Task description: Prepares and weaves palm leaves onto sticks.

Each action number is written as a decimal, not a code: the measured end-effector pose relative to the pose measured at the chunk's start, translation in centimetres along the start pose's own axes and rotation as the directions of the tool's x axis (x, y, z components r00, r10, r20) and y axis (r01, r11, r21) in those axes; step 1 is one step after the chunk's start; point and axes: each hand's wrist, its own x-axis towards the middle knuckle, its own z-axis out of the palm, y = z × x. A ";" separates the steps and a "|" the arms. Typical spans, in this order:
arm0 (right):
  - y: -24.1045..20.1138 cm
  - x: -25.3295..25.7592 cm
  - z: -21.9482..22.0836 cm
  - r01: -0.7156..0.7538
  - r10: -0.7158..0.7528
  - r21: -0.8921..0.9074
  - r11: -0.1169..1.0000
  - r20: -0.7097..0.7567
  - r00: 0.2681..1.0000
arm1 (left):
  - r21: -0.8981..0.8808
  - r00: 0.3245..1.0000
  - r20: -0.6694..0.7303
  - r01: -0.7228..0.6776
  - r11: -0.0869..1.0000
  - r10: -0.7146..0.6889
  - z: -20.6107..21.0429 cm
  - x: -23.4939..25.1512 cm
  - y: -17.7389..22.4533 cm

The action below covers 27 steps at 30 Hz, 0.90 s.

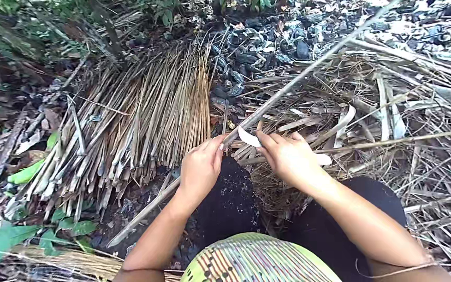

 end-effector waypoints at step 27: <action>-2.2 -0.4 1.2 0.039 -0.041 0.037 0.999 0.048 0.998 | 0.003 0.997 0.056 0.050 0.999 -0.050 -0.7 -2.8 -0.9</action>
